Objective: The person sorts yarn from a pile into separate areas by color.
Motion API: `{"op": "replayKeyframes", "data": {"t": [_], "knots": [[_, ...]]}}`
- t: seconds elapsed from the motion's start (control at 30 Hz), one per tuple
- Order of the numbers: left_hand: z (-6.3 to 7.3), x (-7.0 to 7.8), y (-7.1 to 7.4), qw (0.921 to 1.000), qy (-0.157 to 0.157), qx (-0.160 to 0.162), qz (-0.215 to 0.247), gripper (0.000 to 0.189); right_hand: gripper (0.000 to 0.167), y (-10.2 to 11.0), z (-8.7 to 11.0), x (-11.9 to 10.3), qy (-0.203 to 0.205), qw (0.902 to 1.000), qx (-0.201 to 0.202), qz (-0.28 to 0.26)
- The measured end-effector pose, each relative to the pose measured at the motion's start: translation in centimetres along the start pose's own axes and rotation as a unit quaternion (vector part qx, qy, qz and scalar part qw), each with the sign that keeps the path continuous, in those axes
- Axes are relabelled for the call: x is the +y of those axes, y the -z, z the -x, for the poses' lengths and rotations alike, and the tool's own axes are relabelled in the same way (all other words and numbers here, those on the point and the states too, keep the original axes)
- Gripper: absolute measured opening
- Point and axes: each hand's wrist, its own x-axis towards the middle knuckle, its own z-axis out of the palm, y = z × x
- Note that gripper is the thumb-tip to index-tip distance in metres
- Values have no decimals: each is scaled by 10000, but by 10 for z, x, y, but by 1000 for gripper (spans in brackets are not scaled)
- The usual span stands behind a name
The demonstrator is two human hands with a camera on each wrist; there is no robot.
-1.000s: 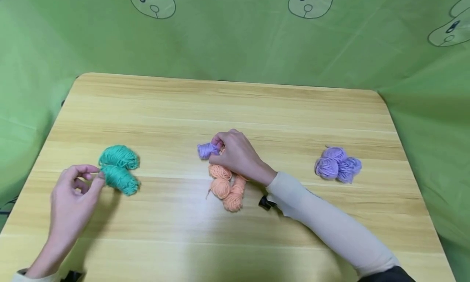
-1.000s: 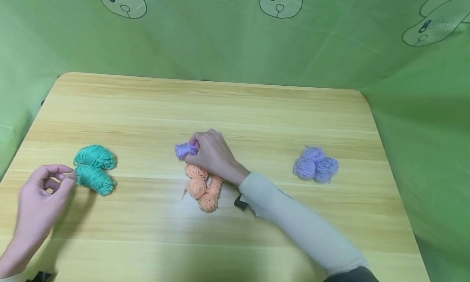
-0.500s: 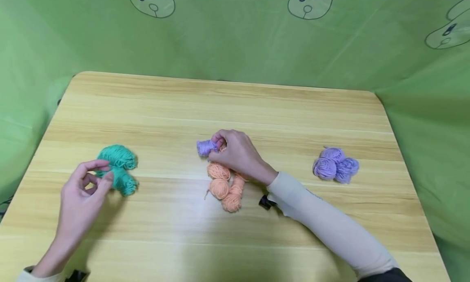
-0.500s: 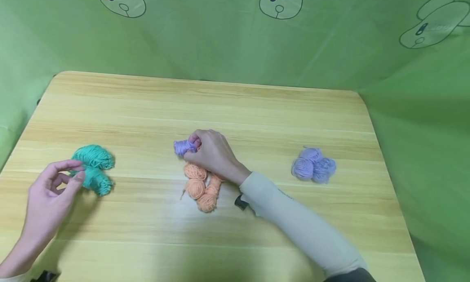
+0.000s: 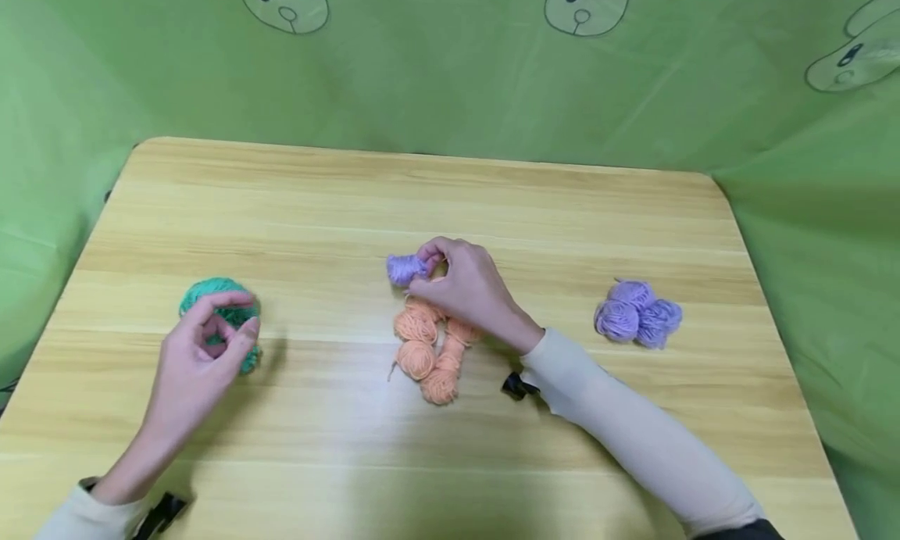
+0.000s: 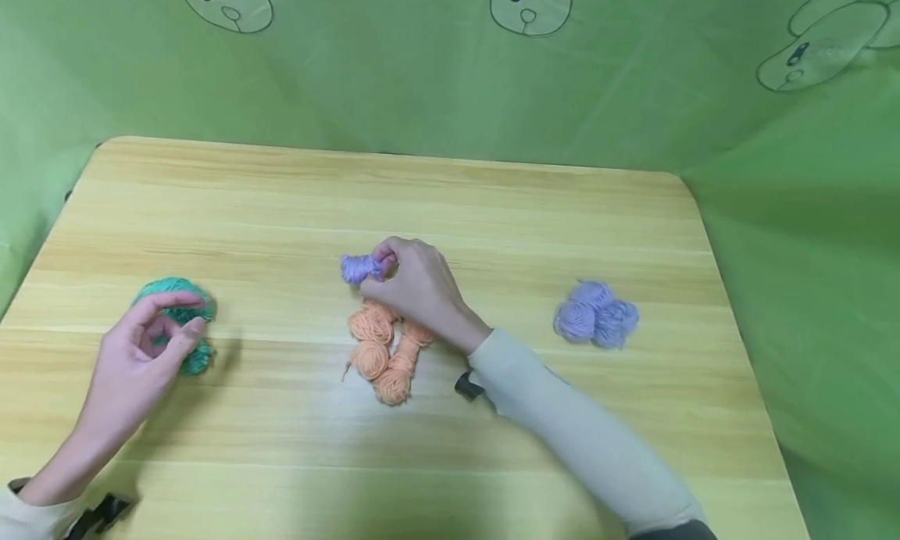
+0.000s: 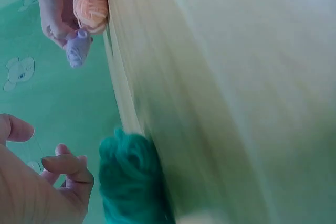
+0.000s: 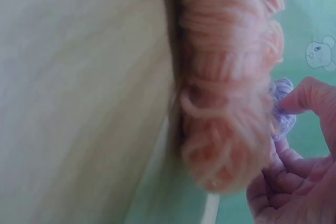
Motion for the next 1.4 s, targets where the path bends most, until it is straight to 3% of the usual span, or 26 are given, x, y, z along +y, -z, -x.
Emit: {"op": "replayKeyframes", "data": {"t": [0.2,0.53,0.83,1.2,1.4], "knots": [[-10,7,-14,9992,-155,-368,-27,31,31,13,4,1,-52,9997,199,93],[-24,14,-41,9962,115,-854,150,34,33,41,24,13,-277,9987,391,157],[-37,19,-65,9908,246,-1334,-2,35,32,70,43,24,-656,9960,592,132],[-49,21,-79,9862,147,-1646,-88,36,34,84,62,35,-736,9932,888,174],[-51,22,-84,9845,279,-1727,-76,37,35,92,74,38,-787,9914,1000,306]]}}
